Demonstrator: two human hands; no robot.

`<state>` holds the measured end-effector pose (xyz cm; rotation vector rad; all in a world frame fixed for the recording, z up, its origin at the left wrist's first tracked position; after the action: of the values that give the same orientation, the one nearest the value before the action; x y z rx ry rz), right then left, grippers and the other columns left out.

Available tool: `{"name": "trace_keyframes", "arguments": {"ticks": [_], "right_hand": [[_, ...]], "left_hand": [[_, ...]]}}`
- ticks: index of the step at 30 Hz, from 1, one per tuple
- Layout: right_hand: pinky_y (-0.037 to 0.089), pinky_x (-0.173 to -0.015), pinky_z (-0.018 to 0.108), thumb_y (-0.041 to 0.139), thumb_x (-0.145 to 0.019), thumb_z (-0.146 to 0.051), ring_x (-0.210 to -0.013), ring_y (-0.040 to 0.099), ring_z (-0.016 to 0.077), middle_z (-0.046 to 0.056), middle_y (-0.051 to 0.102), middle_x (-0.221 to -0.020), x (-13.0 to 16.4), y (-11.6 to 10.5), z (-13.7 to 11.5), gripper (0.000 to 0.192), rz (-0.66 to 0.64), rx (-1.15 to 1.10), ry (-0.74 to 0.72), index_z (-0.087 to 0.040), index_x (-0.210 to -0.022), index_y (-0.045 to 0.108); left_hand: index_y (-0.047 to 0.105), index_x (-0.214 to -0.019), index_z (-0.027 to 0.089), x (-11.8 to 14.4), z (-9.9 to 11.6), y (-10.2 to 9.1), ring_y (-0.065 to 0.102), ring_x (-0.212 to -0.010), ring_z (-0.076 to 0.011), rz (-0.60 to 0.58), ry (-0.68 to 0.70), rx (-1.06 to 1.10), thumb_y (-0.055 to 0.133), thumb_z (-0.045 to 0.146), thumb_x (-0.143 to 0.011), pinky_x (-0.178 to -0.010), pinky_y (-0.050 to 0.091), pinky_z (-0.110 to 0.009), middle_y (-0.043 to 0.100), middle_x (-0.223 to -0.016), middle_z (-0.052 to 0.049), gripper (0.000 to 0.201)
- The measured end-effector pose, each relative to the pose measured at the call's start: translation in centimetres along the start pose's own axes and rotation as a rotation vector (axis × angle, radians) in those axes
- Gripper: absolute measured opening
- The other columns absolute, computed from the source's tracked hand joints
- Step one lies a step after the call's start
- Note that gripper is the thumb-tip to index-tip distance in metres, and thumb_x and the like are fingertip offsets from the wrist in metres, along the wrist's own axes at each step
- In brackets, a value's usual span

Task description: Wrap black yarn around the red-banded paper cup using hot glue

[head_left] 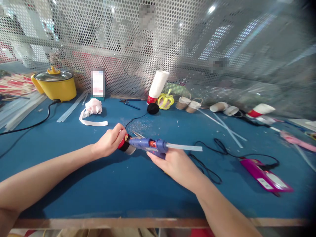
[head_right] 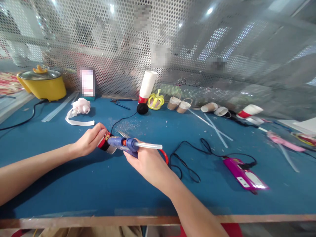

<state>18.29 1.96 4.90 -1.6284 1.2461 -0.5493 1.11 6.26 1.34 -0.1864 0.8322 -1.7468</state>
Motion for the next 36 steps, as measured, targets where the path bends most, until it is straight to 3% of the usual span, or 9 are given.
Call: {"name": "trace_keyframes", "arguments": {"ticks": [7,15,36], "right_hand": [[0.048,-0.065,0.031,0.051,-0.079,-0.03,-0.071,0.064,0.0219,0.005,0.069,-0.079,0.1,0.0,0.2,0.015,-0.004,0.01,0.016,-0.02,-0.08,0.062],[0.049,-0.069,0.03,0.054,-0.078,-0.029,-0.071,0.063,0.0203,0.004,0.07,-0.079,-0.5,-0.2,1.1,0.015,0.011,-0.099,0.05,-0.019,-0.083,0.063],[0.047,-0.06,0.028,0.053,-0.077,-0.032,-0.059,0.059,0.0173,0.003,0.065,-0.065,-0.3,-0.2,1.3,0.018,-0.023,-0.082,0.117,-0.016,-0.074,0.062]], "left_hand": [[0.04,-0.082,0.02,0.1,-0.1,0.0,0.043,-0.05,-0.0106,-0.008,0.024,-0.007,0.028,0.033,-0.09,-0.051,0.034,-0.023,0.047,-0.058,0.003,0.019],[0.038,-0.084,0.019,0.5,0.2,0.3,0.042,-0.048,-0.0093,-0.044,0.182,-0.01,0.028,0.031,-0.088,-0.049,0.033,-0.022,0.046,-0.059,0.003,0.016],[0.038,-0.081,0.019,0.4,0.4,0.2,0.044,-0.047,-0.008,-0.007,0.258,-0.031,0.03,0.027,-0.089,-0.048,0.035,-0.019,0.048,-0.057,0.005,0.014]]}}
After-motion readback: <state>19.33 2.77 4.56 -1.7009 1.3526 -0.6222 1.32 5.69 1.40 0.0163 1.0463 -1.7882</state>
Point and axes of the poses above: each hand's wrist, its own x-axis away from the middle knuckle, its own y-axis out of the palm, z = x × y, the point moved 6 cm from there along -x, towards the middle knuckle
